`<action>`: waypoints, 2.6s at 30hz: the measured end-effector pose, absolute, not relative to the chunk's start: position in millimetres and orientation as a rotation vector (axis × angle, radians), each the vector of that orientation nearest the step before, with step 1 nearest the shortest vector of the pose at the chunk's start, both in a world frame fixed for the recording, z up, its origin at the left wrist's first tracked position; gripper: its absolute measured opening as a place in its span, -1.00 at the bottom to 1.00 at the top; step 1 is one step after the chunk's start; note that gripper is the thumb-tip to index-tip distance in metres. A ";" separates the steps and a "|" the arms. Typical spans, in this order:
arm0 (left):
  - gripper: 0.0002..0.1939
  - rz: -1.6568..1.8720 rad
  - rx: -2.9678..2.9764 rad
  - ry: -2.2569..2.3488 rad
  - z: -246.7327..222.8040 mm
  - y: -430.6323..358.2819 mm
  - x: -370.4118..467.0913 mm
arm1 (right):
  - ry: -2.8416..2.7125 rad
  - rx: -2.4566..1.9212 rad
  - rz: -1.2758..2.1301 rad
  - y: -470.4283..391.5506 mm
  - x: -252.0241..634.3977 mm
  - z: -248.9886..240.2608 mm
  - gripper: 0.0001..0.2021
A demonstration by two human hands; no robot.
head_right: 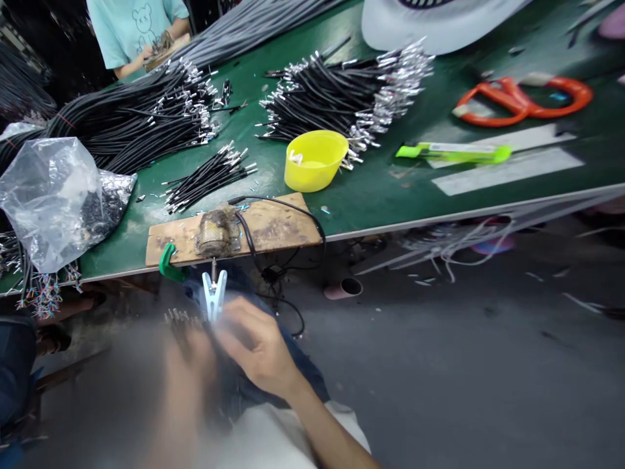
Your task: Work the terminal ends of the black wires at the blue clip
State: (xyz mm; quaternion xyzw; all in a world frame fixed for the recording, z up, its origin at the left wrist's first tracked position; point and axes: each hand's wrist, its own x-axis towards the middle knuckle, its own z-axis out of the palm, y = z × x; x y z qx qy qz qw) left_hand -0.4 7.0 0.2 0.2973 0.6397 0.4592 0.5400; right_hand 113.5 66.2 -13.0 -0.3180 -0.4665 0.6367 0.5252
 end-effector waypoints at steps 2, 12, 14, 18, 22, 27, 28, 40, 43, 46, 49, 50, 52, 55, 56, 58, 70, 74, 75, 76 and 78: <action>-0.56 1.078 0.734 1.516 0.5 5.9 -0.9 | -1.188 -0.758 1.484 66.3 114.1 -11.5 -0.84; -0.71 1.124 0.970 1.628 1.2 6.6 -1.3 | -1.399 -0.813 0.872 56.2 106.7 -11.0 -0.86; -0.78 1.081 1.015 1.582 5.8 8.9 -6.1 | -1.447 -0.731 1.110 63.2 115.2 -8.4 -0.85; -0.84 1.070 1.070 1.529 15.8 13.1 -12.5 | -1.218 -0.512 1.731 76.2 126.6 -4.9 -0.68; -0.76 1.113 1.038 1.557 19.5 19.5 -16.4 | -1.188 -0.573 1.898 79.7 131.7 -0.2 -0.67; -0.73 1.089 1.112 1.523 17.4 23.0 -22.4 | -1.115 -0.702 1.961 81.9 130.8 4.2 -0.68; -0.73 1.111 1.128 1.533 17.1 21.3 -21.7 | -1.055 -0.738 1.954 84.1 128.1 4.3 -0.67; -0.85 1.501 1.197 1.716 25.6 25.2 3.2 | -0.417 -0.469 2.046 106.8 90.5 18.9 -0.71; -0.85 1.494 1.275 1.772 24.2 29.3 5.0 | -0.352 -0.473 2.093 104.1 89.7 14.3 -0.68; -0.86 1.470 1.346 1.793 24.4 28.8 5.1 | -0.297 -0.469 2.139 103.6 90.1 3.1 -0.64; -0.90 1.450 1.383 1.750 25.1 25.2 3.2 | -0.282 -0.460 2.145 103.4 94.3 -13.2 -0.64; -0.91 1.436 1.386 1.744 24.9 23.6 2.3 | -0.297 -0.475 2.131 102.5 97.1 -18.8 -0.64; -0.91 1.399 1.381 1.749 23.9 20.0 -0.1 | -0.351 -0.551 2.060 98.7 104.2 -27.9 -0.65; -0.92 1.339 1.381 1.741 21.3 14.8 -4.8 | -0.514 -0.728 1.832 87.9 116.9 -32.0 -0.73; -0.93 1.305 1.393 1.739 20.4 13.3 -6.5 | -0.611 -0.778 1.727 83.4 120.8 -30.0 -0.77; -0.90 1.205 1.437 1.731 18.3 11.0 -8.9 | -0.875 -0.843 1.472 74.3 126.9 -21.2 -0.83; -0.81 0.874 1.446 1.799 9.2 0.6 2.5 | -1.542 -0.795 1.056 59.6 119.9 2.5 -0.82; -0.81 0.846 1.484 1.716 10.5 1.3 1.5 | -1.554 -0.796 1.046 62.5 121.8 1.3 -0.86; -0.82 0.849 1.481 1.708 9.4 1.0 1.1 | -1.572 -0.798 1.037 63.3 122.3 2.6 -0.87; -0.84 0.852 1.471 1.709 7.6 0.4 0.6 | -1.585 -0.800 1.031 63.9 122.6 4.1 -0.86; -0.90 0.895 1.413 1.745 3.0 -1.7 -0.3 | -1.601 -0.807 1.020 64.4 122.7 6.6 -0.81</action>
